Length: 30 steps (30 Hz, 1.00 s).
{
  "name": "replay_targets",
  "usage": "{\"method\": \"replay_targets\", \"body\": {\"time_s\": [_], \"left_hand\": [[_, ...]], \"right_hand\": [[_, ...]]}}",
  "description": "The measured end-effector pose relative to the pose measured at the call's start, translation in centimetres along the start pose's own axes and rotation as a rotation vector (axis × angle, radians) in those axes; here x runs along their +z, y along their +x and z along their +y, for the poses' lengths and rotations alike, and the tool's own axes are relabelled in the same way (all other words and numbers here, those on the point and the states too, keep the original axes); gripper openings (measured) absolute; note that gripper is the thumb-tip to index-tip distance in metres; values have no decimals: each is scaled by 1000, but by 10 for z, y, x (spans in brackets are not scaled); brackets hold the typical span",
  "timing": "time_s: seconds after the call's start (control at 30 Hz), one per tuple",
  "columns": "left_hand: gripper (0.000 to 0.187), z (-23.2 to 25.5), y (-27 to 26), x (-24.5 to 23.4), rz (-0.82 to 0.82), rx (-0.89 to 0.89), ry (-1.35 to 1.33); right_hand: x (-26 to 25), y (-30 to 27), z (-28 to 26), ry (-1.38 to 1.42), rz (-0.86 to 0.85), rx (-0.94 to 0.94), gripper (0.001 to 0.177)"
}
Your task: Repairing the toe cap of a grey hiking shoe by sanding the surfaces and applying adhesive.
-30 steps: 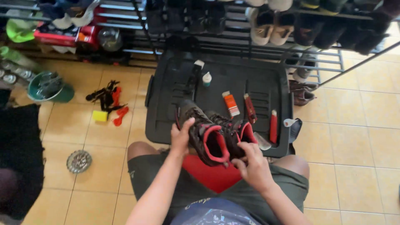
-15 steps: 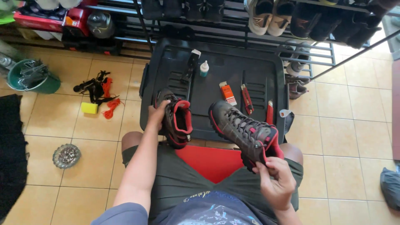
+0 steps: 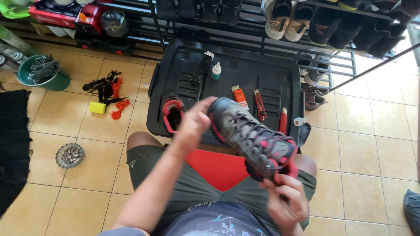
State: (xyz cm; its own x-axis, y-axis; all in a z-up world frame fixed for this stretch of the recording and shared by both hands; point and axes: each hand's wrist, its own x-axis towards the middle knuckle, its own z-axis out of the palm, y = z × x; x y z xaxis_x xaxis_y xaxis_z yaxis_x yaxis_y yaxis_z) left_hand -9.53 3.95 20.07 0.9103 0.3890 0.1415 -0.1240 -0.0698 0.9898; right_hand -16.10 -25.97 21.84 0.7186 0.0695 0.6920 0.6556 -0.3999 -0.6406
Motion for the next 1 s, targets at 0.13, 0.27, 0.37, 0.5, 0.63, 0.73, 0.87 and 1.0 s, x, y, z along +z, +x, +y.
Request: {"method": "replay_targets", "body": {"time_s": [0.13, 0.27, 0.37, 0.5, 0.63, 0.73, 0.87, 1.0], "left_hand": [[36, 22, -5, 49, 194, -229, -233], [35, 33, 25, 34, -78, -133, -190], [37, 44, 30, 36, -499, -256, -382], [39, 38, -3, 55, -828, -359, -363], [45, 29, -23, 55, -825, -344, -383], [48, 31, -29, 51, -850, -320, -372], [45, 26, -25, 50, -899, -305, -377], [46, 22, -27, 52, -903, -285, -384]], "right_hand": [[0, -7, -1, 139, -304, 16, 11], [-30, 52, -23, 489, -919, 67, 13], [-40, 74, -25, 577, -882, 196, 17], [-7, 85, 1, 507, -458, 346, 17], [13, 76, 21, 740, -420, 411, 32], [8, 80, 26, 651, -478, 448, 28], [8, 89, 25, 643, -472, 311, 17], [6, 94, 20, 450, -479, 111, 12]]}}
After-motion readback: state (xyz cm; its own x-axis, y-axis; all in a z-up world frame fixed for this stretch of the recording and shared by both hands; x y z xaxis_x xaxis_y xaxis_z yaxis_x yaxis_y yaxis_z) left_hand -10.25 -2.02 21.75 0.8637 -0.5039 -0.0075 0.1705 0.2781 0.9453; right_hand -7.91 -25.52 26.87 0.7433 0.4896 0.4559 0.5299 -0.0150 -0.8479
